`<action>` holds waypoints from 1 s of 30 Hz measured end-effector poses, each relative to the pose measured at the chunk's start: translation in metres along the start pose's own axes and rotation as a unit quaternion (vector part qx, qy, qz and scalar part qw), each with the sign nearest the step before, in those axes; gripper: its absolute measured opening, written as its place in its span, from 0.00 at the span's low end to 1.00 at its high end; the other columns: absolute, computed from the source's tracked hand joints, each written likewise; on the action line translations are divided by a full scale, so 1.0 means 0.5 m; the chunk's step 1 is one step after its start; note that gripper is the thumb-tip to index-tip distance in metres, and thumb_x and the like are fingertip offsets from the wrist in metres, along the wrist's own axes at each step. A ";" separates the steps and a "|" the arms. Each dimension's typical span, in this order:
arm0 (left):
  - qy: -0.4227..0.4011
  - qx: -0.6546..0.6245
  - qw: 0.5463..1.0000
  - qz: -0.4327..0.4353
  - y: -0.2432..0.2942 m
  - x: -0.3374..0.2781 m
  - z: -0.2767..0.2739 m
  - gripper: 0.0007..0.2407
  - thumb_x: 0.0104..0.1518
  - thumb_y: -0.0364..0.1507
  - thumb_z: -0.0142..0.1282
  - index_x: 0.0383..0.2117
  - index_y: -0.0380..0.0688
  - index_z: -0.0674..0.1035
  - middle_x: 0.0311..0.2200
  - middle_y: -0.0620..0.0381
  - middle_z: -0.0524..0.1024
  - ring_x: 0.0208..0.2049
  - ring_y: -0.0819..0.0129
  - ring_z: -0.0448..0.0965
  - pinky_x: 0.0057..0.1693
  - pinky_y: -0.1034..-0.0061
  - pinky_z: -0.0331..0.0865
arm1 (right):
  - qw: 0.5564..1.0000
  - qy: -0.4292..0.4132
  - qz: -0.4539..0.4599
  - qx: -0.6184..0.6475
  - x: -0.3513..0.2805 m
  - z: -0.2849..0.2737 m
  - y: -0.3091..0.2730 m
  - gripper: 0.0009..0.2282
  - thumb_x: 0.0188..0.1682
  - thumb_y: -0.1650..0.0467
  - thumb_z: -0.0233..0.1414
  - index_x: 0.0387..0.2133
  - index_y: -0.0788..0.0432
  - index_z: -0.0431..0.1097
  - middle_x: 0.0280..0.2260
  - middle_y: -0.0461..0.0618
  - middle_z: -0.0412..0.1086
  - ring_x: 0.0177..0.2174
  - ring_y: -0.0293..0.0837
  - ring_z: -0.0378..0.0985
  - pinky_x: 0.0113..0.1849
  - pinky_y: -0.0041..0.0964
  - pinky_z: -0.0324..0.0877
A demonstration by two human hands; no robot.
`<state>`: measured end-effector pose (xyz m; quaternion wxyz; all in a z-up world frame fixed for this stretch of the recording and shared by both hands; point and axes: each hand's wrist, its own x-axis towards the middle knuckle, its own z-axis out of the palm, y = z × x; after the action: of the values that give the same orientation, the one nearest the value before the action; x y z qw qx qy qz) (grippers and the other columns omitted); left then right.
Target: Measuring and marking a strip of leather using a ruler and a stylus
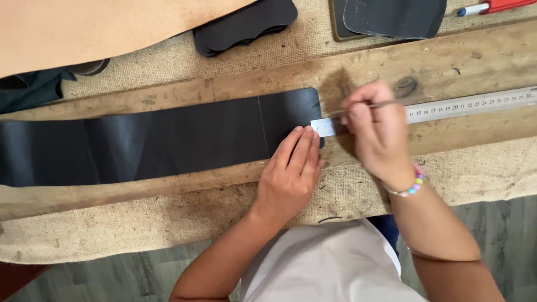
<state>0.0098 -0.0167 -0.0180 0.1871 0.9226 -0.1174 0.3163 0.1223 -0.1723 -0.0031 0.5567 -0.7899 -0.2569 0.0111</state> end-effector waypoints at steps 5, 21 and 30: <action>-0.002 0.001 1.000 -0.003 0.000 0.007 -0.005 0.13 0.67 0.28 0.50 0.48 0.30 0.81 0.50 0.39 0.79 0.52 0.49 0.81 0.59 0.63 0.76 | 0.999 -0.018 -0.031 -0.037 0.009 0.025 -0.005 0.12 0.63 0.70 0.44 0.33 0.66 0.71 0.21 0.51 0.72 0.23 0.49 0.74 0.31 0.42 0.71; -0.008 0.008 1.000 -0.008 -0.001 0.006 -0.005 0.13 0.67 0.28 0.48 0.49 0.31 0.80 0.51 0.41 0.78 0.53 0.51 0.81 0.60 0.64 0.75 | 0.996 -0.040 -0.028 -0.071 0.006 0.032 0.003 0.10 0.62 0.70 0.48 0.30 0.61 0.71 0.21 0.49 0.72 0.26 0.54 0.78 0.34 0.45 0.73; -0.012 0.010 1.000 -0.009 0.000 0.009 -0.008 0.12 0.67 0.27 0.49 0.48 0.31 0.81 0.51 0.40 0.78 0.53 0.51 0.81 0.60 0.64 0.75 | 0.991 -0.047 -0.059 -0.109 0.013 0.034 -0.001 0.12 0.61 0.68 0.49 0.29 0.60 0.71 0.22 0.49 0.72 0.27 0.57 0.78 0.33 0.48 0.73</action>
<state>0.0110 -0.0153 -0.0124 0.1796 0.9291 -0.1079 0.3046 0.1227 -0.1544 -0.0075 0.4537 -0.8283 -0.3286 -0.0124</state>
